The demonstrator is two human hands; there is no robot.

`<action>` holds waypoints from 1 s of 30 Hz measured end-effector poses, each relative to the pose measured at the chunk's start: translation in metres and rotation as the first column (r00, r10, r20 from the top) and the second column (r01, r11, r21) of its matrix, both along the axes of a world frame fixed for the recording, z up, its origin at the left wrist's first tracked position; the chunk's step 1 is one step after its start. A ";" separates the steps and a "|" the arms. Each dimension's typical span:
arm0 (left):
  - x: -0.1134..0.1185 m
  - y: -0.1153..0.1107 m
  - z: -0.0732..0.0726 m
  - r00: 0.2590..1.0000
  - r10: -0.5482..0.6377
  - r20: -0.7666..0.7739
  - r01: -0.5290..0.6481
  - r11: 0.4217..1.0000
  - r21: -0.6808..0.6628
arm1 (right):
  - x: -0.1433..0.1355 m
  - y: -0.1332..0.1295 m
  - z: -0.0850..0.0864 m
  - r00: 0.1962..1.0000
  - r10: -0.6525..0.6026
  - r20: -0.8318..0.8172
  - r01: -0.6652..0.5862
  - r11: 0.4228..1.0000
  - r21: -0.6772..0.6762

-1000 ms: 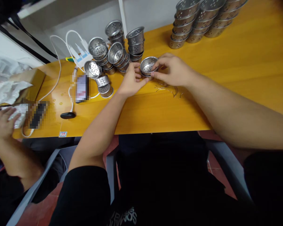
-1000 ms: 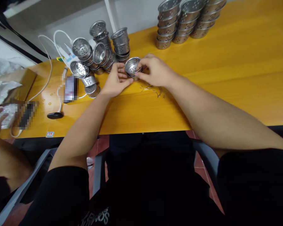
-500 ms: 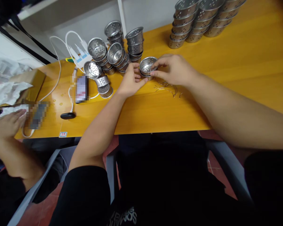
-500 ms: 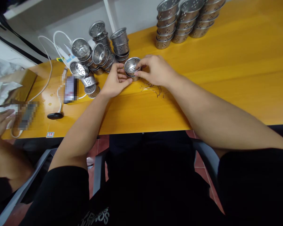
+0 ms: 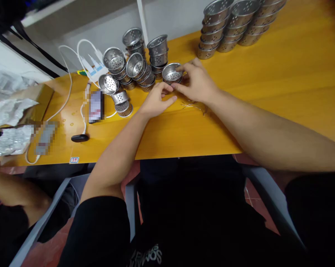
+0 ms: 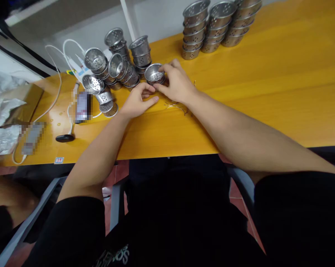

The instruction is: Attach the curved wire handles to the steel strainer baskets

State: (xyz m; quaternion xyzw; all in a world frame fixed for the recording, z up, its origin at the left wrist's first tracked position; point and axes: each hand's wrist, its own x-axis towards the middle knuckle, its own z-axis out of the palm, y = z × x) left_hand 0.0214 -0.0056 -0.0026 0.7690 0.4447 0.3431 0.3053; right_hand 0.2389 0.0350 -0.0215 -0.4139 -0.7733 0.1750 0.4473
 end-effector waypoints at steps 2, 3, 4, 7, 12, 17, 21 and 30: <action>0.000 -0.003 0.003 1.000 -0.002 -0.018 0.002 1.000 0.000 | -0.001 0.001 -0.003 1.000 0.020 -0.011 -0.020 0.999 -0.026; 0.001 -0.004 0.003 1.000 0.001 -0.023 -0.001 1.000 -0.004 | -0.002 0.001 -0.003 0.999 0.035 -0.010 -0.036 0.999 -0.032; 0.001 -0.004 0.004 1.000 0.006 -0.024 -0.006 1.000 -0.009 | -0.002 0.000 -0.003 0.999 0.050 -0.004 -0.051 0.998 -0.031; 0.001 -0.004 0.004 1.000 0.013 -0.022 -0.014 1.000 -0.012 | -0.001 -0.005 0.000 0.997 0.075 0.015 -0.075 0.997 -0.023; -0.002 -0.001 0.003 0.999 0.030 -0.034 -0.028 0.999 0.042 | 0.000 -0.008 0.008 0.997 0.074 0.013 -0.073 0.996 -0.053; -0.006 0.003 0.002 0.995 0.081 -0.051 -0.076 0.993 0.094 | 0.004 -0.006 0.013 0.999 0.036 0.001 -0.036 0.997 -0.064; -0.005 0.002 0.003 0.995 0.082 -0.064 -0.076 0.992 0.099 | 0.006 -0.004 0.012 0.999 0.043 0.013 -0.042 0.998 -0.054; -0.005 0.001 0.003 0.993 0.077 -0.091 -0.067 0.992 0.107 | 0.003 -0.007 0.020 0.998 0.041 0.040 -0.039 0.998 -0.052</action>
